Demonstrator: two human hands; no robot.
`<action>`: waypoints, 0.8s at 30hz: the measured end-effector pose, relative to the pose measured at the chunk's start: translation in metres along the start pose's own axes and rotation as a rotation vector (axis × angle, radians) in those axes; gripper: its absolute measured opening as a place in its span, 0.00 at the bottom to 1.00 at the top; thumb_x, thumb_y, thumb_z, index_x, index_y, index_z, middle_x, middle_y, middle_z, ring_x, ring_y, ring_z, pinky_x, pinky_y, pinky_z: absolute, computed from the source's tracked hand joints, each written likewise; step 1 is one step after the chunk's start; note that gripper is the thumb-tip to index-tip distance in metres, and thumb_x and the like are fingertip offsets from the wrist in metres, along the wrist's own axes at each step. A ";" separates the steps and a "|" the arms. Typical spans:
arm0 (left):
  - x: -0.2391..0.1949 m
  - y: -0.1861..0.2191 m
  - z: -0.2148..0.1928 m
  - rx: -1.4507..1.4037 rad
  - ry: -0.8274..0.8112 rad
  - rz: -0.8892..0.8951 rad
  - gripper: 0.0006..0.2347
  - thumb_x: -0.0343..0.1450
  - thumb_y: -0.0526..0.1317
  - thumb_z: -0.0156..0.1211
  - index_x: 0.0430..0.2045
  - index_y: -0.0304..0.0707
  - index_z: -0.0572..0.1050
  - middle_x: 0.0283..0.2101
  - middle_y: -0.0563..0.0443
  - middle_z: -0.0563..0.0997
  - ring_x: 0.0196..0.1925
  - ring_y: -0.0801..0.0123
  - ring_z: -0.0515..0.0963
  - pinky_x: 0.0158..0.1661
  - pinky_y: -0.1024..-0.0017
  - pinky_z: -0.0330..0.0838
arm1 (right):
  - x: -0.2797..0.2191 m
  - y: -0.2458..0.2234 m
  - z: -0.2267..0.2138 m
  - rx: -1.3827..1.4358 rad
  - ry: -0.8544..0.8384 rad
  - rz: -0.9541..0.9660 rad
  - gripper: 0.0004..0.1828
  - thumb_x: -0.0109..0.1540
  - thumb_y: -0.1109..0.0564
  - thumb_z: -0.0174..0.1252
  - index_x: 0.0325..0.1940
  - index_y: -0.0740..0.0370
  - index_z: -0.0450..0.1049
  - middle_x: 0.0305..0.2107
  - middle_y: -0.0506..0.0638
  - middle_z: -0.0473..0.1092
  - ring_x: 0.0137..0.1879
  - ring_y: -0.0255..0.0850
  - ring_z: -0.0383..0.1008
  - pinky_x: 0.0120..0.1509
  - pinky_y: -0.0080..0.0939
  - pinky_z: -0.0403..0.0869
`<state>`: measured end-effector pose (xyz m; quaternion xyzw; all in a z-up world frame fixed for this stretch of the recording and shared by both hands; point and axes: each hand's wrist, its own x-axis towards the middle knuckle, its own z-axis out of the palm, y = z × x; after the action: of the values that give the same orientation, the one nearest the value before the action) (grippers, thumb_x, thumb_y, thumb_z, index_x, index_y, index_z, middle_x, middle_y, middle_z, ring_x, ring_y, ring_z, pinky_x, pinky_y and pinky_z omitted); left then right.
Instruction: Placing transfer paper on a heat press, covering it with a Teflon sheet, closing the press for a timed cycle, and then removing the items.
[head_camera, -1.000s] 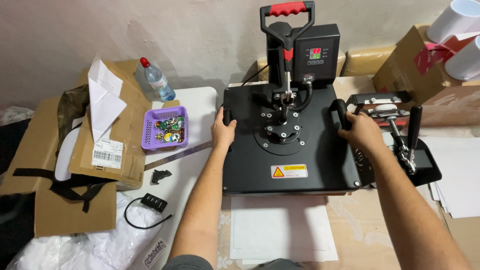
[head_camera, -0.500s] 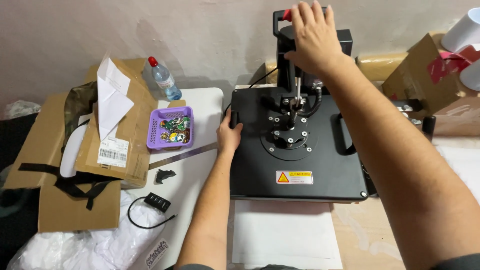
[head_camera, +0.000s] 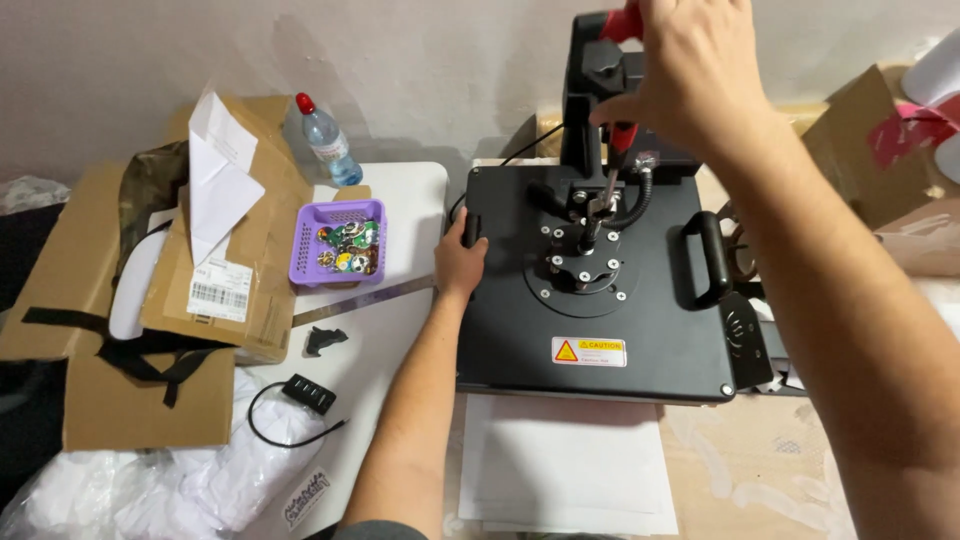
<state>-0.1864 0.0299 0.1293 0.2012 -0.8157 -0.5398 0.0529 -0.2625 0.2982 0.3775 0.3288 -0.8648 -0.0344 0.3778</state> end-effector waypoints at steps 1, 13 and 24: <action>0.002 -0.007 0.003 0.007 0.030 0.038 0.29 0.69 0.40 0.55 0.69 0.49 0.60 0.62 0.46 0.74 0.59 0.53 0.76 0.50 0.62 0.75 | -0.012 -0.010 -0.014 -0.088 0.039 0.005 0.41 0.46 0.19 0.74 0.44 0.51 0.72 0.42 0.47 0.69 0.46 0.45 0.68 0.45 0.43 0.65; -0.010 -0.011 0.000 0.089 0.011 0.024 0.27 0.73 0.38 0.56 0.71 0.48 0.58 0.71 0.36 0.62 0.71 0.42 0.62 0.61 0.50 0.69 | -0.155 -0.115 -0.057 0.023 -0.154 0.083 0.13 0.54 0.39 0.64 0.26 0.42 0.69 0.18 0.39 0.68 0.28 0.40 0.74 0.33 0.41 0.71; -0.016 -0.011 0.003 0.125 0.026 0.007 0.27 0.73 0.38 0.56 0.70 0.47 0.59 0.70 0.38 0.63 0.70 0.43 0.64 0.61 0.51 0.70 | -0.201 -0.158 -0.025 0.339 -0.756 0.273 0.14 0.49 0.40 0.67 0.20 0.45 0.71 0.14 0.43 0.71 0.27 0.46 0.77 0.32 0.42 0.73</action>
<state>-0.1702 0.0350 0.1197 0.2086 -0.8476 -0.4851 0.0528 -0.0598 0.2991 0.2192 0.2330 -0.9714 0.0403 -0.0234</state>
